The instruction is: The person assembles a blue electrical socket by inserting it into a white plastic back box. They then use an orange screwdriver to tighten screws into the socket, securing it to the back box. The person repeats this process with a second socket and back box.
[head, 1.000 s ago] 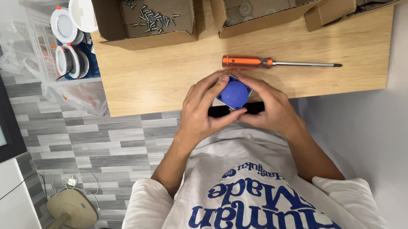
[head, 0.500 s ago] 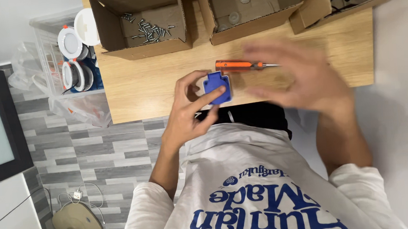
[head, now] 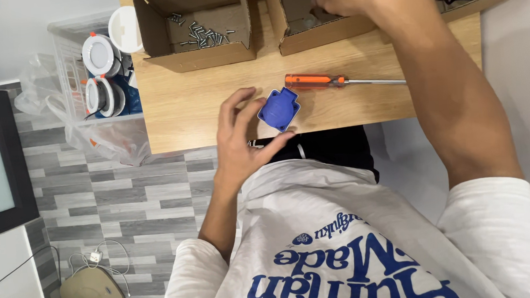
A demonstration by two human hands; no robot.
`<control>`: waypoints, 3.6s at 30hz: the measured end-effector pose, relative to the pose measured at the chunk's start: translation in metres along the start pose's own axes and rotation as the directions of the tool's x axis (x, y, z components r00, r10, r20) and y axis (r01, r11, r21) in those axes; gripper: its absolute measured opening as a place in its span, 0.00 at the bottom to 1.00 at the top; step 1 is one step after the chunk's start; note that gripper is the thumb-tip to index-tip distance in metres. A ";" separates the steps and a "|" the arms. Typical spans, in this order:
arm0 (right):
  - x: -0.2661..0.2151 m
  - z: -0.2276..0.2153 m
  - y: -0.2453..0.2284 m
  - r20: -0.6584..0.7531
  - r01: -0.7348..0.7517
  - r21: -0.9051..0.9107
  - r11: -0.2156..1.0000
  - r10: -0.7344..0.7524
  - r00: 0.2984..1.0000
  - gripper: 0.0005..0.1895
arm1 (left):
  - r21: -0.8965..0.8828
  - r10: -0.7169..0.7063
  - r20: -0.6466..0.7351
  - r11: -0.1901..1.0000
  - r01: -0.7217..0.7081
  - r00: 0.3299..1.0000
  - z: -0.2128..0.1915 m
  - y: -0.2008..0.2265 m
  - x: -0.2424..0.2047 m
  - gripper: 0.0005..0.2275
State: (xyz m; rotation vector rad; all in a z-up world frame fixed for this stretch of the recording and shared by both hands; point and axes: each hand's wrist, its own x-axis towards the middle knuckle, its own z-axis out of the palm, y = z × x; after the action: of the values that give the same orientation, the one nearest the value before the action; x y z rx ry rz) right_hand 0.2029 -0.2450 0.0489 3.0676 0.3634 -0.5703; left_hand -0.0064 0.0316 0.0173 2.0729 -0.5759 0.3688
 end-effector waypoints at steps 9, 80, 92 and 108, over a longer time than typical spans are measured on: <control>0.006 0.012 -0.006 0.026 -0.068 0.231 0.971 0.064 0.998 0.07 | -0.048 0.006 0.103 0.999 -0.002 0.995 0.013 -0.001 -0.002 0.22; -0.180 0.117 -0.056 -0.658 0.622 0.728 0.287 0.038 0.752 0.04 | -0.498 0.102 0.047 0.865 -0.065 0.994 0.035 -0.007 -0.002 0.18; -0.176 0.161 -0.063 -0.560 0.561 0.826 0.060 0.213 0.801 0.09 | -0.281 0.312 -0.149 0.897 -0.342 0.938 0.053 -0.002 -0.007 0.08; -0.167 0.140 -0.043 -0.885 0.728 0.091 0.679 -0.280 0.372 0.28 | -0.548 0.221 -0.068 0.807 -0.222 0.973 0.025 0.002 0.002 0.13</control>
State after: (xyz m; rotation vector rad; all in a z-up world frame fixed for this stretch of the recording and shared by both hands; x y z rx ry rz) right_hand -0.0077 -0.2468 -0.0214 3.3711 1.4734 1.1447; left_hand -0.0051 0.0086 0.0063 1.4475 -0.8213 0.2919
